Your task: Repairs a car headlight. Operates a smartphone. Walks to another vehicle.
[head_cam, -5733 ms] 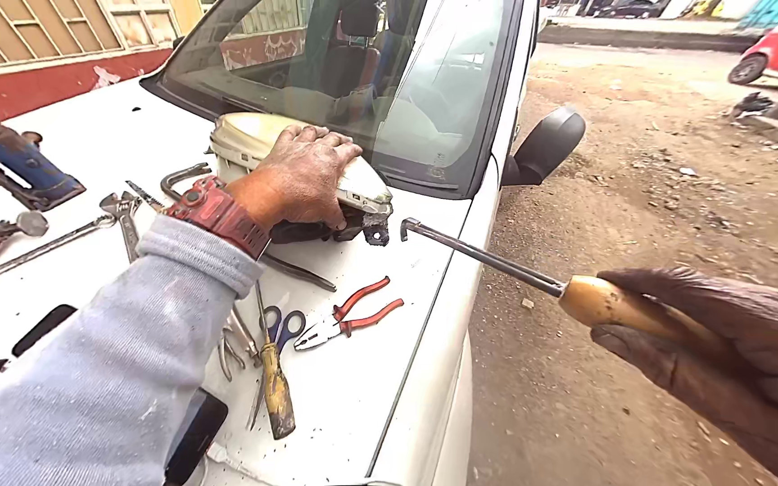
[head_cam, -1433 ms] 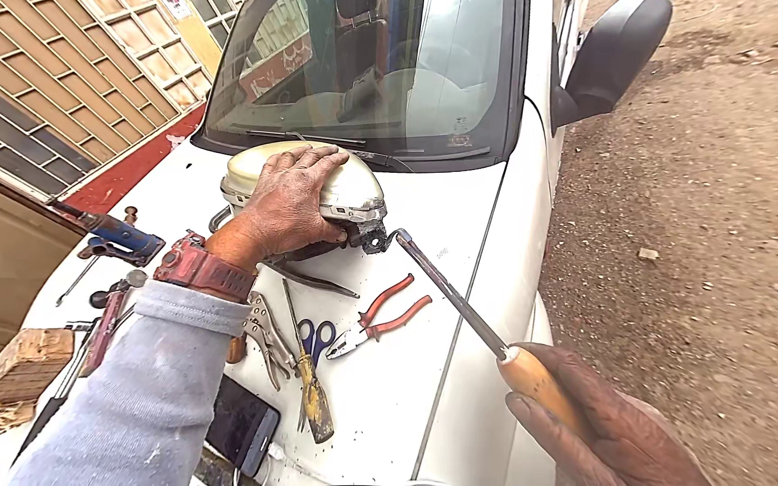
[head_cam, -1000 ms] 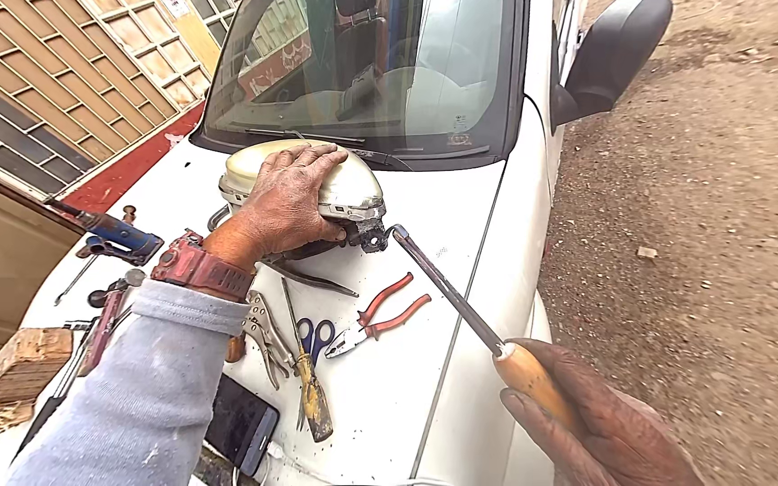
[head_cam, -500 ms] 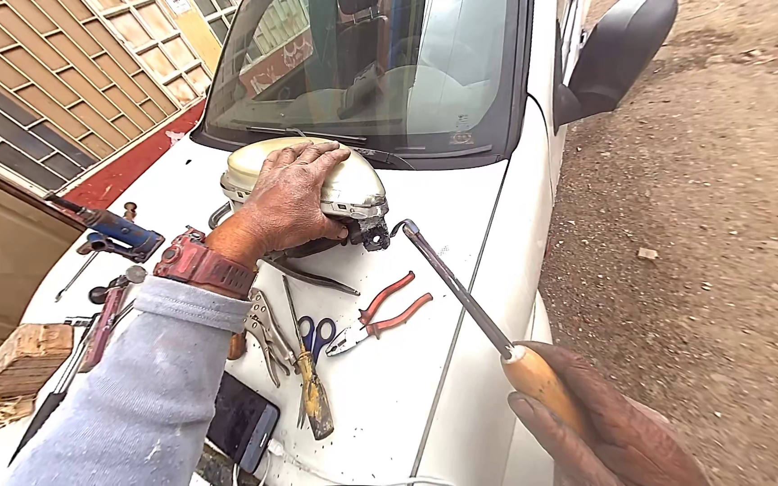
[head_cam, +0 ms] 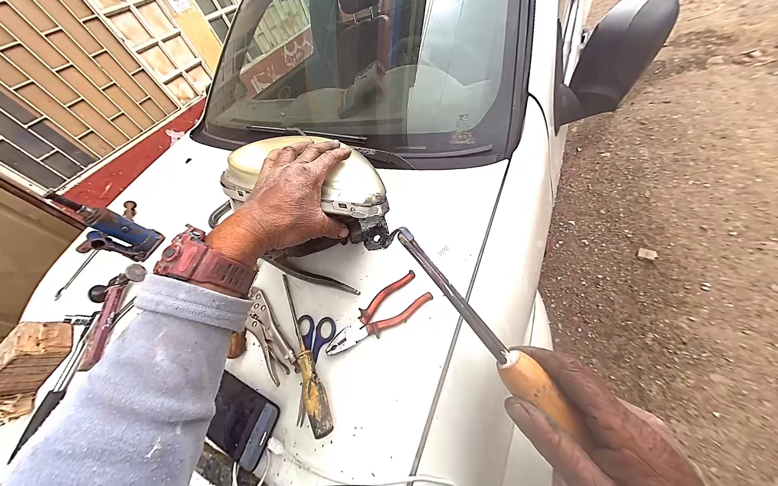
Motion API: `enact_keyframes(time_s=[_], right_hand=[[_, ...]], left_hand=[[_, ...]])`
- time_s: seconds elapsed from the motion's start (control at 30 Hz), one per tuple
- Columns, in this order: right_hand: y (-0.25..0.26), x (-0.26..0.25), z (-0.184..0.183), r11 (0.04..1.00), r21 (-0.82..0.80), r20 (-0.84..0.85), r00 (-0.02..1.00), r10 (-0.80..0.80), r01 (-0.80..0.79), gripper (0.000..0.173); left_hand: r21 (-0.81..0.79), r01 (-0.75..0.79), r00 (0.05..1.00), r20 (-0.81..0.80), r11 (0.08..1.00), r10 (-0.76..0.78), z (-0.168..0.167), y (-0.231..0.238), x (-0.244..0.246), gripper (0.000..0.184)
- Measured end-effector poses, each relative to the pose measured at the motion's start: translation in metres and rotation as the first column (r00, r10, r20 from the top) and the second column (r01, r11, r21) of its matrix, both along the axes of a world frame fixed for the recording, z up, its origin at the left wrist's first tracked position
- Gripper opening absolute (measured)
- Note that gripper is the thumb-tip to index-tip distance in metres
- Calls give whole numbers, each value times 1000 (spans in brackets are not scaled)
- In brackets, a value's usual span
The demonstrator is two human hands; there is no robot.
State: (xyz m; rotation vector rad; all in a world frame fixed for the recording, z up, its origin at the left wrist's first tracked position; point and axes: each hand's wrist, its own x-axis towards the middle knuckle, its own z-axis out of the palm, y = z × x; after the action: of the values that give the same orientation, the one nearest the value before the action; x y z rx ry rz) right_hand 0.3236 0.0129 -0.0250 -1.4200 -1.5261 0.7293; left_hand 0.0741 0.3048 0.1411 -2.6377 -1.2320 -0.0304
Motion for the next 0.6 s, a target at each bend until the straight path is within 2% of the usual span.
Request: enact_keyframes(time_s=[0.6], right_hand=[[-2, -5, 0, 997, 53, 56, 997, -54, 51, 48]], left_hand=[[-6, 0, 1000, -4, 1000, 0, 1, 0, 0, 112]])
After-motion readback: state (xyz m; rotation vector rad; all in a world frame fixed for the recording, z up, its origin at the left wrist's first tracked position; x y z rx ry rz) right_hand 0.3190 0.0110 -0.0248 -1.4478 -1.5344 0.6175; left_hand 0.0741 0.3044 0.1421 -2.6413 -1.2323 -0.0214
